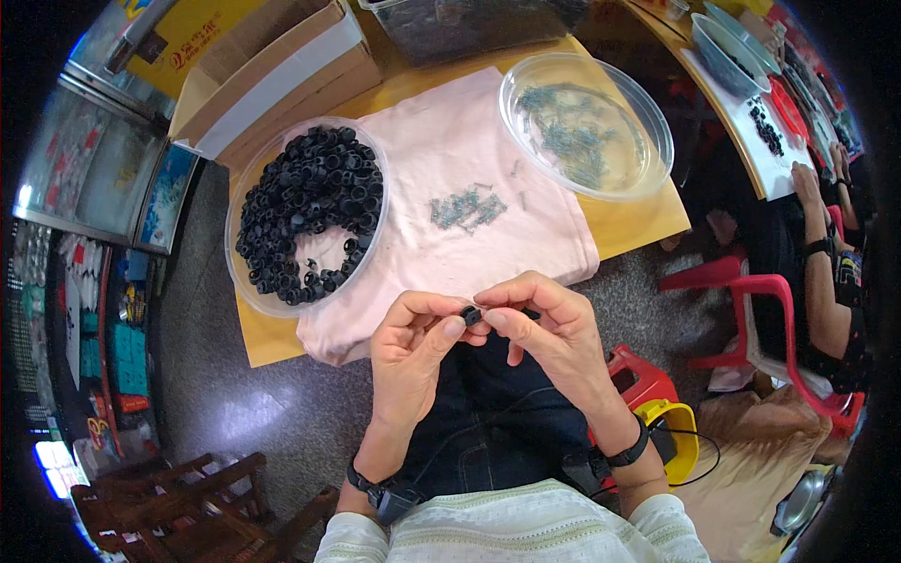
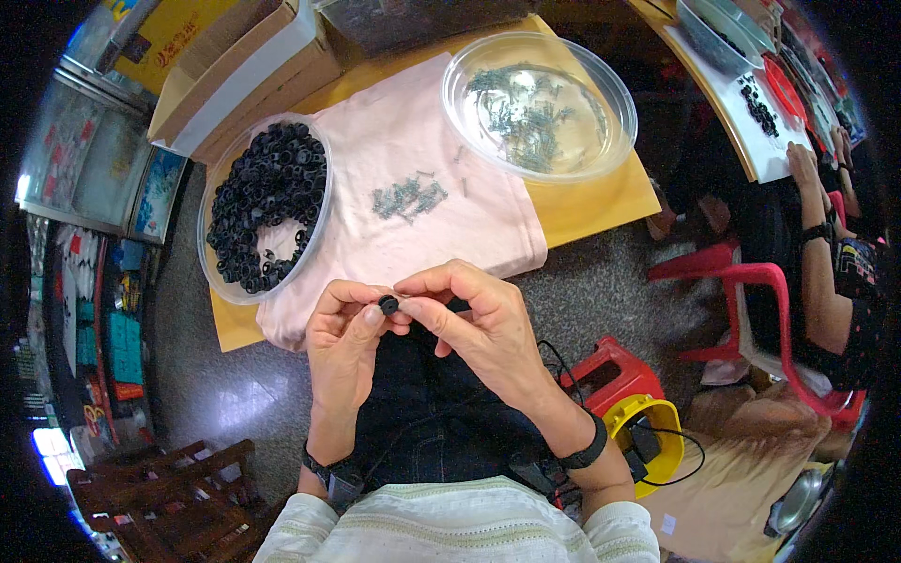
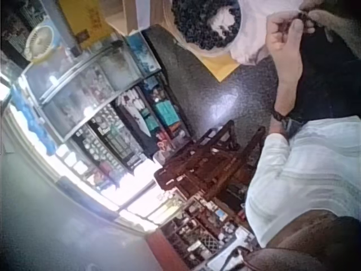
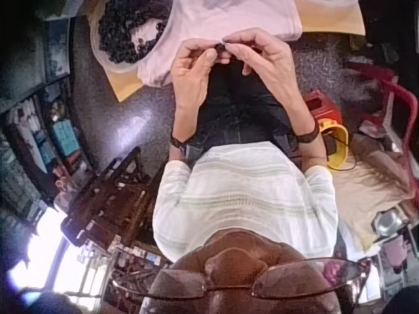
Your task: Manually assembling small black plastic components by snapping two parts together repeatedly at a workstation.
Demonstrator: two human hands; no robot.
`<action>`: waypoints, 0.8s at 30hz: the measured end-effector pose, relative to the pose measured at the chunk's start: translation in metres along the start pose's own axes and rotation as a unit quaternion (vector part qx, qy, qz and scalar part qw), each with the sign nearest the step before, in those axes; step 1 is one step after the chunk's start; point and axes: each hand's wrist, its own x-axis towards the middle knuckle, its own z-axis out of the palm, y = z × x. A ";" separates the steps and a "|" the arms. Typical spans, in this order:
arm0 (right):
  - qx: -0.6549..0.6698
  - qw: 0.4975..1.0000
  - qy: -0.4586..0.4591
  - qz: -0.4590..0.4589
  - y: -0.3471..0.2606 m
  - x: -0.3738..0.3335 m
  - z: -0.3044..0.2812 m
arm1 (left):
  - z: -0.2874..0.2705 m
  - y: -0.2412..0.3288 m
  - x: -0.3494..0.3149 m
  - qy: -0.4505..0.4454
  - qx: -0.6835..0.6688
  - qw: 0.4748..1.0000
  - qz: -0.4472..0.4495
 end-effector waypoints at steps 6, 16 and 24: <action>-0.018 1.000 0.006 -0.023 0.003 -0.001 -0.003 | 0.005 -0.002 0.001 0.011 0.049 0.999 -0.017; -0.023 0.999 0.010 -0.043 0.002 0.001 -0.003 | 0.003 -0.002 0.005 0.023 0.048 0.998 -0.018; 0.028 1.000 0.001 -0.011 0.004 0.006 -0.011 | 0.003 -0.004 0.017 -0.011 0.046 0.998 -0.042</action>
